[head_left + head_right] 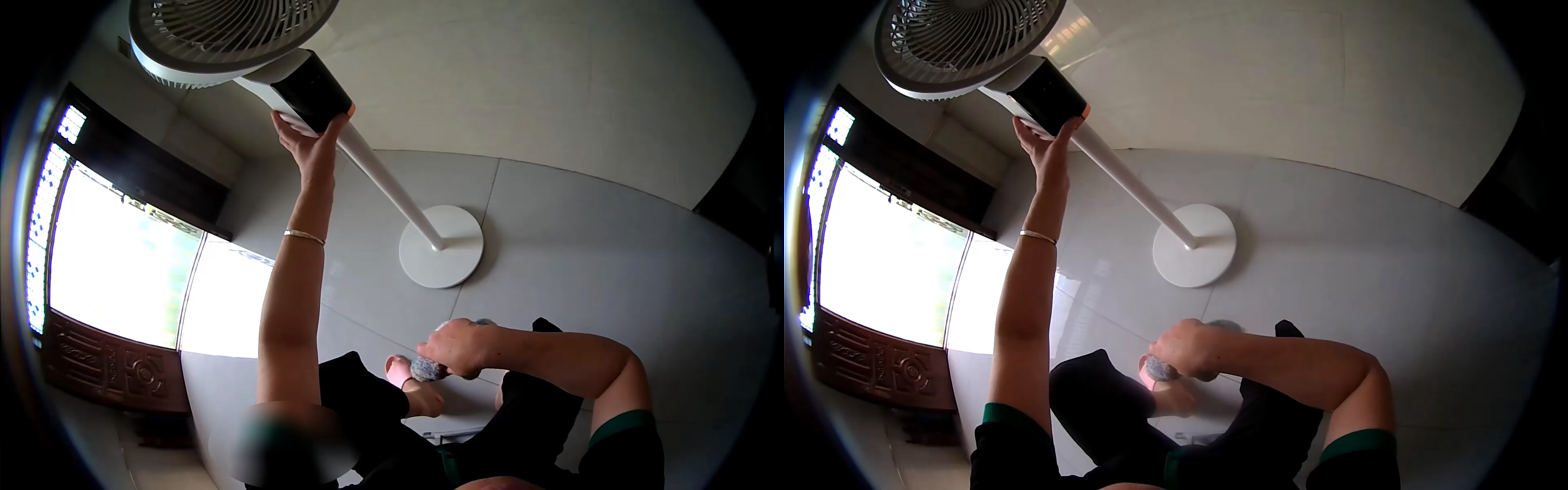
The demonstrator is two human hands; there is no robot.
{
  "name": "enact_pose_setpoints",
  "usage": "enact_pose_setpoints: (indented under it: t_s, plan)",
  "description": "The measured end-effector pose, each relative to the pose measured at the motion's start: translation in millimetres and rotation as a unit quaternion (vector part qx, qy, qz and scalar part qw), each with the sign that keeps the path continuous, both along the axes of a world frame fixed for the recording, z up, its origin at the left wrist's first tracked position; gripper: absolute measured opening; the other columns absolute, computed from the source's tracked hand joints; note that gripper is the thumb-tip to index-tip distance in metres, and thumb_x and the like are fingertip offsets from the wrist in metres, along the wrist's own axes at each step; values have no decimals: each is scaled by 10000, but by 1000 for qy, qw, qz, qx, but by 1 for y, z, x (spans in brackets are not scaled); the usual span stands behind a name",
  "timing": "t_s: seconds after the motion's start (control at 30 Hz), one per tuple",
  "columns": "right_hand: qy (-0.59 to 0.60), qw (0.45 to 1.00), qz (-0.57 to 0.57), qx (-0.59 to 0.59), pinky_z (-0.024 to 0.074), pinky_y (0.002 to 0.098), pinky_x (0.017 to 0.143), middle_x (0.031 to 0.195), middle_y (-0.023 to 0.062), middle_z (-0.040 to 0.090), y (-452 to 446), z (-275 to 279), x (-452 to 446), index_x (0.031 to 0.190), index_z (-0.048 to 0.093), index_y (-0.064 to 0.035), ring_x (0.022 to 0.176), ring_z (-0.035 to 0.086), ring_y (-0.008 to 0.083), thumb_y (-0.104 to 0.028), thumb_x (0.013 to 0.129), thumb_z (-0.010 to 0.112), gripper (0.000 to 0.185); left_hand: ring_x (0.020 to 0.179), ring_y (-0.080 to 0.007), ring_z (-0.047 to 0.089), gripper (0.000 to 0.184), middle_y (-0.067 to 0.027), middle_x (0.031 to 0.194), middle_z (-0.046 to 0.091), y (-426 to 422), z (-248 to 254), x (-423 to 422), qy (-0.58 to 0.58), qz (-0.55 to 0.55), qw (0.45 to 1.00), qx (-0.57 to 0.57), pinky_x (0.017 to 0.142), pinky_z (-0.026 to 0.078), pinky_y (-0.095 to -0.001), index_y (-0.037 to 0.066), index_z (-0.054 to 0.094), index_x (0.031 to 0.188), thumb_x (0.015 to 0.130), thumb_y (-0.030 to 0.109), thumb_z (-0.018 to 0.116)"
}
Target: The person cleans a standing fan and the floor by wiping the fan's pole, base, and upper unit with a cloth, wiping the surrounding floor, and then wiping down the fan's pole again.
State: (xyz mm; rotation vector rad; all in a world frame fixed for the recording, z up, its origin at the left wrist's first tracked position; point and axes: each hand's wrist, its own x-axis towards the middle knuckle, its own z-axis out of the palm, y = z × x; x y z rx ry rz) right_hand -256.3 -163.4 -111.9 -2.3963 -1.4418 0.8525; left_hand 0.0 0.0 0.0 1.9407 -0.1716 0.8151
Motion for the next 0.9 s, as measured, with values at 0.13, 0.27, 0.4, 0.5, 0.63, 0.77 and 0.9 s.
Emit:
enact_pose_setpoints:
  t_s: [0.13, 0.27, 0.4, 0.5, 0.63, 0.77, 0.9]
  plan:
    - [18, 1000, -6, 0, 530, 333, 809, 1048, 99, 672, 0, -4, -1, 1146, 571, -89, 989, 659, 248, -61, 684, 753, 497, 1366, -317, 241, 1192, -178, 1463, 114, 7, -4, 7, -11, -77, 995, -57, 1124, 268, -380, 61, -3, 1505, 669, 241, 827]
    - [3, 1000, 1, -1, 529, 323, 822, 1043, 98, 677, 3, -7, 3, 1177, 567, -88, 992, 660, 245, -92, 662, 781, 558, 1345, -294, 290, 1189, -168, 1455, 152, 8, 3, 12, -20, -92, 994, -51, 1117, 274, -372, 41, -8, 1500, 676, 208, 832]
    - [51, 998, -6, 19, 526, 315, 833, 1049, 90, 677, 1, -5, 5, 1220, 549, -88, 998, 660, 238, -115, 624, 810, 651, 1218, -223, 421, 1102, -97, 1328, 366, 9, -1, 13, -30, -105, 992, -56, 964, 420, -333, 83, 9, 1496, 729, 130, 800]
    - [62, 997, 1, 41, 528, 317, 834, 1039, 101, 677, 0, -11, 4, 1241, 536, -89, 994, 660, 251, -152, 606, 824, 700, 1177, -202, 439, 1080, -87, 1296, 382, 7, -1, 14, -22, -102, 992, -72, 938, 428, -328, 90, 18, 1498, 741, 108, 788]
    - [57, 997, 12, 52, 541, 408, 750, 894, 163, 669, 4, -12, 2, 1072, 568, -23, 868, 671, 317, -96, 795, 627, 292, 1151, -193, 448, 1082, -84, 1290, 385, 6, -2, 12, -35, -137, 985, -93, 922, 432, -330, 83, 11, 1496, 743, 102, 788]
    - [39, 999, 20, 15, 553, 394, 744, 910, 182, 670, 4, -2, -2, 1150, 535, 8, 865, 682, 309, -126, 806, 643, 385, 1195, -214, 442, 1128, -106, 1339, 348, 4, -3, 10, -32, -132, 988, -75, 975, 422, -339, 89, -49, 1489, 738, 95, 793]
    - [83, 996, -2, 7, 538, 370, 825, 1104, 199, 621, 5, 2, -1, 1166, 559, 66, 974, 662, 294, -298, 728, 777, 609, 1247, -252, 415, 1169, -164, 1398, 276, -13, -1, 10, -58, -31, 998, -16, 1022, 440, -351, 109, -63, 1480, 703, 52, 808]
